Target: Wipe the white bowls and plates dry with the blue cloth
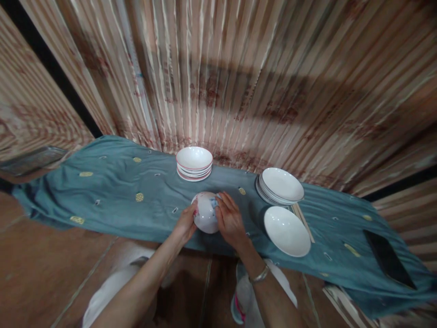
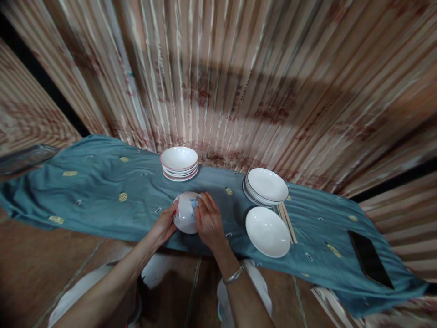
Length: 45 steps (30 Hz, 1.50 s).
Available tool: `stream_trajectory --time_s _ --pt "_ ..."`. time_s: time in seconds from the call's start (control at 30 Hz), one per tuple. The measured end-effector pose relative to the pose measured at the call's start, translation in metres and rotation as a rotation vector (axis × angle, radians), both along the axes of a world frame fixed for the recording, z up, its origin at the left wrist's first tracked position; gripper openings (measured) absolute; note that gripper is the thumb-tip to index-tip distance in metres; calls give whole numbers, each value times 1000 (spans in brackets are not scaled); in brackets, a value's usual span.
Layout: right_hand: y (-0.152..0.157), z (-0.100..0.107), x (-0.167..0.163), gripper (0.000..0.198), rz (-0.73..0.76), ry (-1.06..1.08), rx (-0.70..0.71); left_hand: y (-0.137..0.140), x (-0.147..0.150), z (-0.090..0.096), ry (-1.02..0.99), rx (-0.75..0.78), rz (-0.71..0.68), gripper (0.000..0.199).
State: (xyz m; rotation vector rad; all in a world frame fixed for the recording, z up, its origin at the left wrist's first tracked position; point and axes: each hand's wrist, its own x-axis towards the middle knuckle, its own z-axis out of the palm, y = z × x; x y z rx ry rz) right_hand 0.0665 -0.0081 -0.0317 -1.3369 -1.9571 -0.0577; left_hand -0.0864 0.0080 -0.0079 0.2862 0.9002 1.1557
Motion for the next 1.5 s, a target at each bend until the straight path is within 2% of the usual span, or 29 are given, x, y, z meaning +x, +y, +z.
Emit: stream_trajectory --time_s 0.3,0.7,0.87,1.0,1.13,1.3,1.5 --pt "-3 0 7 39 -32 -8 19 1 1 0 4 -33 9 27" --pt "-19 3 8 36 31 53 7 2 1 -7 -1 -61 28 25" --pt "-26 2 -3 35 70 56 89 2 2 -4 -2 -31 6 28" --pt "-27 0 -13 39 128 -13 182 3 3 -6 -25 4 2 22" --pt "-21 -2 -17 39 123 -58 211 3 4 -9 -21 51 -4 20" --pt "-8 0 -20 32 98 -19 164 -1 4 -6 16 81 -20 28" --pt "8 13 -24 33 2 58 36 -3 6 1 53 121 -61 35"
